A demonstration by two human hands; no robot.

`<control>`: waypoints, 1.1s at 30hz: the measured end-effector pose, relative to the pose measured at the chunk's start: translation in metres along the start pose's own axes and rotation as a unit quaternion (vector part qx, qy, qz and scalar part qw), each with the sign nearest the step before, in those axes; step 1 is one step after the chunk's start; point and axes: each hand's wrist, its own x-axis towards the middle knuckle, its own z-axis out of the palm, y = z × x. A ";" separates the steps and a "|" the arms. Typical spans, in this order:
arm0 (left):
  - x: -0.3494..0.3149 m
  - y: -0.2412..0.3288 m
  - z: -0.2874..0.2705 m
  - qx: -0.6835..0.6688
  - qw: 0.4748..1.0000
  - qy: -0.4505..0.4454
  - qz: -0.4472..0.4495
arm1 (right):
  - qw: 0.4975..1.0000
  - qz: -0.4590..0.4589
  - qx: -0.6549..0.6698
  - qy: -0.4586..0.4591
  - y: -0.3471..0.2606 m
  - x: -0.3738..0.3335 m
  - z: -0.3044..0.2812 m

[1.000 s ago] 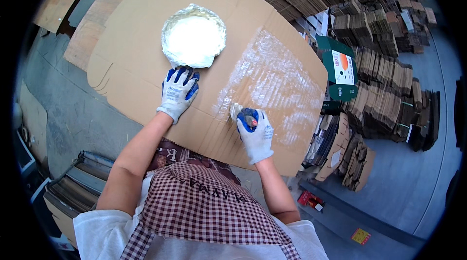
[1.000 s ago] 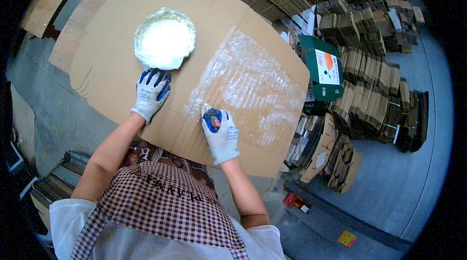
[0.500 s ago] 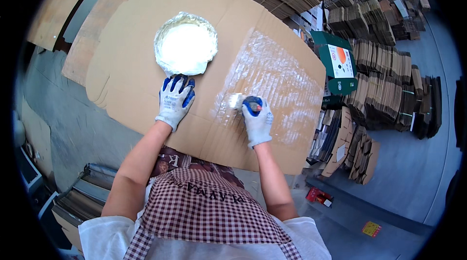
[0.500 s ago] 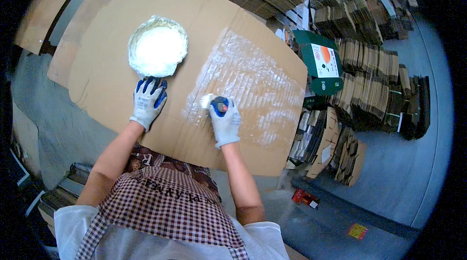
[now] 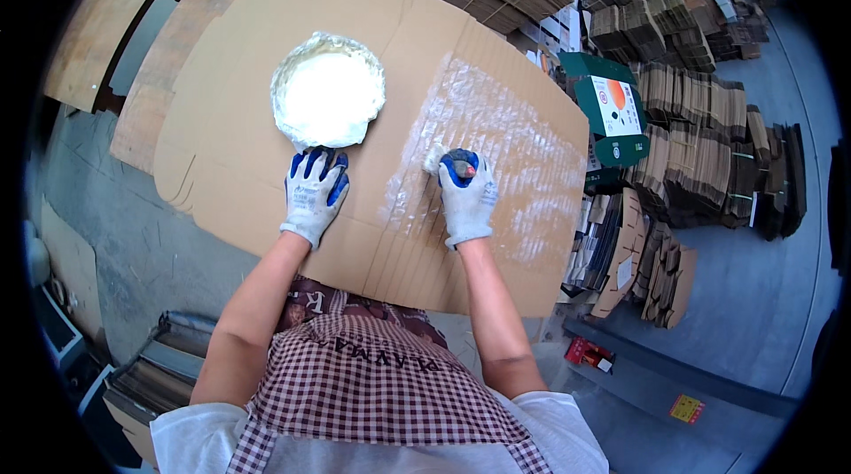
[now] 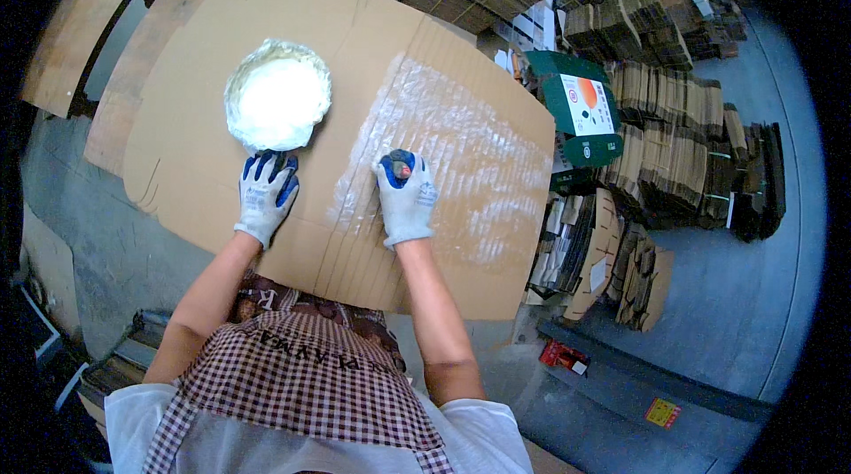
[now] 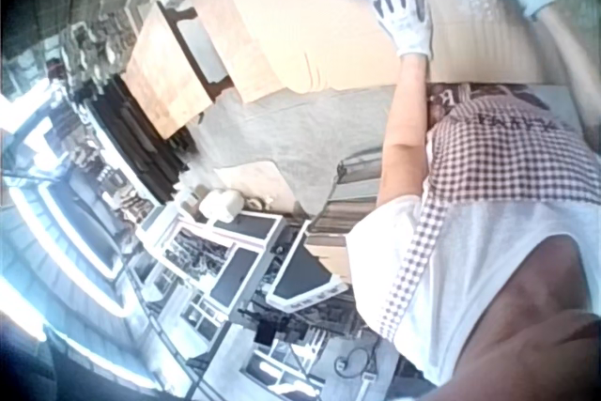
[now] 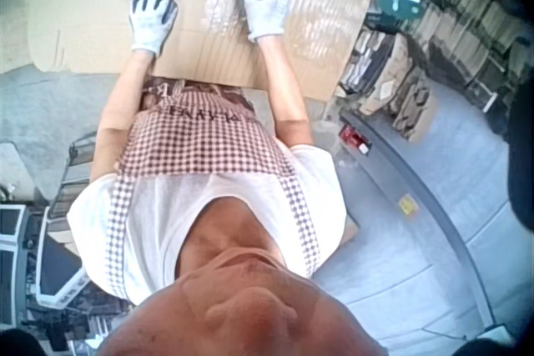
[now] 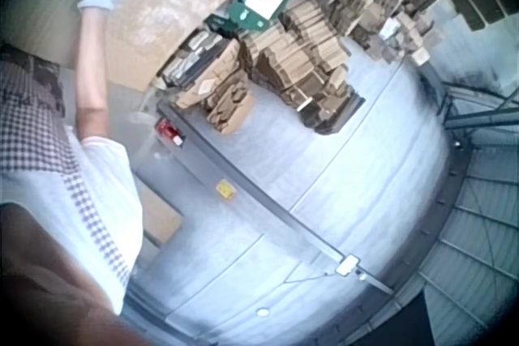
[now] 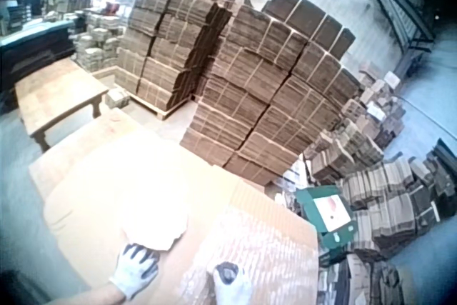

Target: The person uses a small brush to spread a white paste from a bowl onto a large flat cardboard sheet. They repeatedly dip the brush into the paste and apply it in horizontal strokes across the surface. The person then picks up the bowl and brush and walks away.

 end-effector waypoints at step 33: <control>0.063 -0.057 -0.025 -0.717 0.508 0.070 -0.473 | 0.789 0.245 0.556 0.093 0.055 -0.061 -0.056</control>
